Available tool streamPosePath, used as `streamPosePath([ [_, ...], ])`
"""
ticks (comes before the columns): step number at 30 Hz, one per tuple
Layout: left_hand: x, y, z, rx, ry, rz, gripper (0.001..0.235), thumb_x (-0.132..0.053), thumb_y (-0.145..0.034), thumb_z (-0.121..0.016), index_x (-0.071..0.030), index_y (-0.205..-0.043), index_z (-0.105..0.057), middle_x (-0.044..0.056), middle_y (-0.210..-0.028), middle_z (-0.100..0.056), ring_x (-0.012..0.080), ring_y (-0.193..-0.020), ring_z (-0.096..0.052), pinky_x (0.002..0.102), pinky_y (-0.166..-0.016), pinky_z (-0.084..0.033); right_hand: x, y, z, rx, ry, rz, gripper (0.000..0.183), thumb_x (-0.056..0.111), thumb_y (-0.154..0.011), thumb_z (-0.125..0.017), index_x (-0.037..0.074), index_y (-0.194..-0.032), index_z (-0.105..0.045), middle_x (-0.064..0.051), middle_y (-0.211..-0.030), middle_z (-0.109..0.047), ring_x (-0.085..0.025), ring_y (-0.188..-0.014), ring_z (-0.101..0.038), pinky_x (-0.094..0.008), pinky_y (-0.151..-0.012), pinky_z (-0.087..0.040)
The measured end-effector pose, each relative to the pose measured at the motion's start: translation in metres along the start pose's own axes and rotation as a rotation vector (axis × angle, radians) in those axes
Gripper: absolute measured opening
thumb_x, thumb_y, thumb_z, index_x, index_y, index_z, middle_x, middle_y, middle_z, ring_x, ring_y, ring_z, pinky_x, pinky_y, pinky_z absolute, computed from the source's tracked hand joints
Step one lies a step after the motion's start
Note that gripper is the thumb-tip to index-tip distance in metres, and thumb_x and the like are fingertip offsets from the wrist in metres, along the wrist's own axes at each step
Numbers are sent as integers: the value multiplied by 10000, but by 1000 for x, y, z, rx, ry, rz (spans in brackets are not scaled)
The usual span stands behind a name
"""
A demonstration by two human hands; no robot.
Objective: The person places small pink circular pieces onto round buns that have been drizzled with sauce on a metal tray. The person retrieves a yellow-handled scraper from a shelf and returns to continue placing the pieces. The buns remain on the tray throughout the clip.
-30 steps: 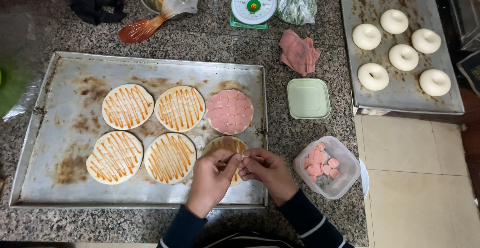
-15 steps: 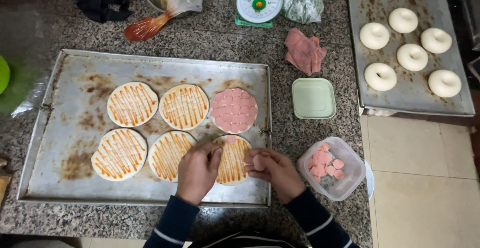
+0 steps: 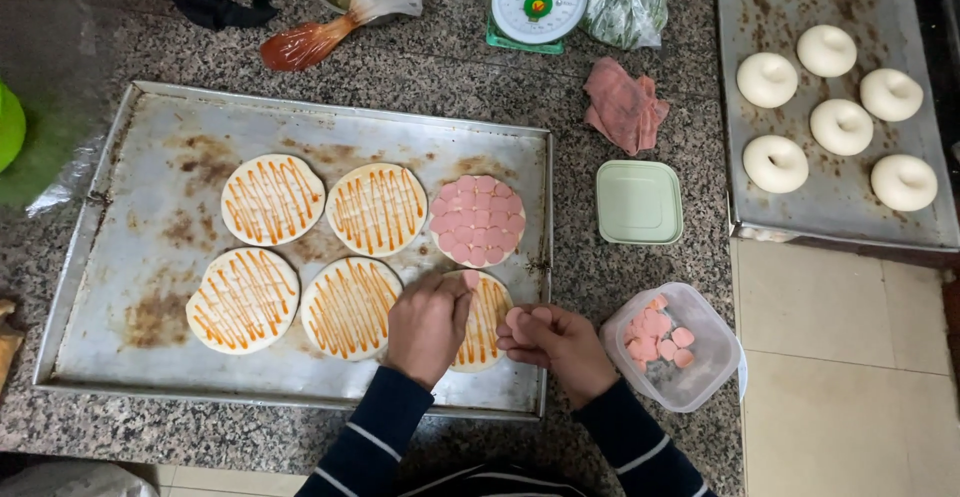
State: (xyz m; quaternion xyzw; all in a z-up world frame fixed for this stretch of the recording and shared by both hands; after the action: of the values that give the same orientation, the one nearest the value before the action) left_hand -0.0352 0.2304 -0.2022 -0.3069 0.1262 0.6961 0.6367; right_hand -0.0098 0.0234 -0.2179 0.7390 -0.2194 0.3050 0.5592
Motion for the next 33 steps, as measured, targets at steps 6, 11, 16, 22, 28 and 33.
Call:
streamPosePath([
  [6, 4, 0, -1, -45, -46, 12, 172, -228, -1052, -717, -146, -1023, -865, 96, -1158, -845, 331, -1121, -793, 487, -917, -617, -10, -4, 2, -22, -2, -21, 338, 213, -1012, -801, -75, -1186, -827, -256, -1013, -855, -330, -929, -847, -400, -854, -711],
  [11, 2, 1, -3, -33, -136, 26, 138, -243, -1057, -720, -135, -1036, -803, 135, -1206, -825, 367, -926, -769, 500, -795, -611, -12, -5, 1, -13, -23, -31, 362, 201, -1001, -810, -84, -1223, -825, -283, -1006, -859, -333, -882, -837, -390, -806, -706],
  [16, 3, 0, -5, -21, -172, 52, 135, -248, -1058, -742, -132, -1000, -781, 115, -1077, -816, 329, -860, -761, 480, -739, -617, -16, -7, 0, -20, -38, -55, 378, 203, -1020, -784, -88, -1260, -800, -305, -1053, -854, -356, -900, -839, -411, -817, -707],
  [22, -5, -2, 18, -46, -15, 140, 270, -313, -1088, -700, -124, -913, -781, 126, -1130, -846, 292, -895, -819, 440, -669, -657, -10, 1, -10, -18, -25, -106, 383, 157, -1048, -731, -76, -1348, -783, -298, -1118, -863, -357, -982, -847, -407, -879, -695],
  [28, -31, 5, 49, 180, 291, 218, 295, -342, -1092, -666, -118, -1090, -858, 111, -1059, -777, 137, -570, -718, 436, -946, -453, -26, -13, -9, 44, 27, -86, 272, 32, -1006, -765, -56, -1263, -781, -251, -1092, -851, -369, -1005, -880, -385, -889, -716],
  [33, -34, 17, 44, 222, 248, 36, 275, -296, -1100, -677, -76, -1154, -834, 133, -1257, -818, 329, -1088, -795, 523, -936, -628, -28, -15, -17, 149, 97, -36, 215, 46, -1053, -726, -42, -1228, -814, -215, -1111, -863, -365, -1019, -890, -373, -887, -722],
])
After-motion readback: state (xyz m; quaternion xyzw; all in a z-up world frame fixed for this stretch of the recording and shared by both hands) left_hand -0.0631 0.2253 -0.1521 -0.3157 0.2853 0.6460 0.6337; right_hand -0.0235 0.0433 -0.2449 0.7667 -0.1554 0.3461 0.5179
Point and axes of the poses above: each hand's wrist, its own y-axis away from the middle knuckle, its own z-axis out of the back of the hand, x = y × z, the point moved 6 cm from there along -y, towards the middle knuckle
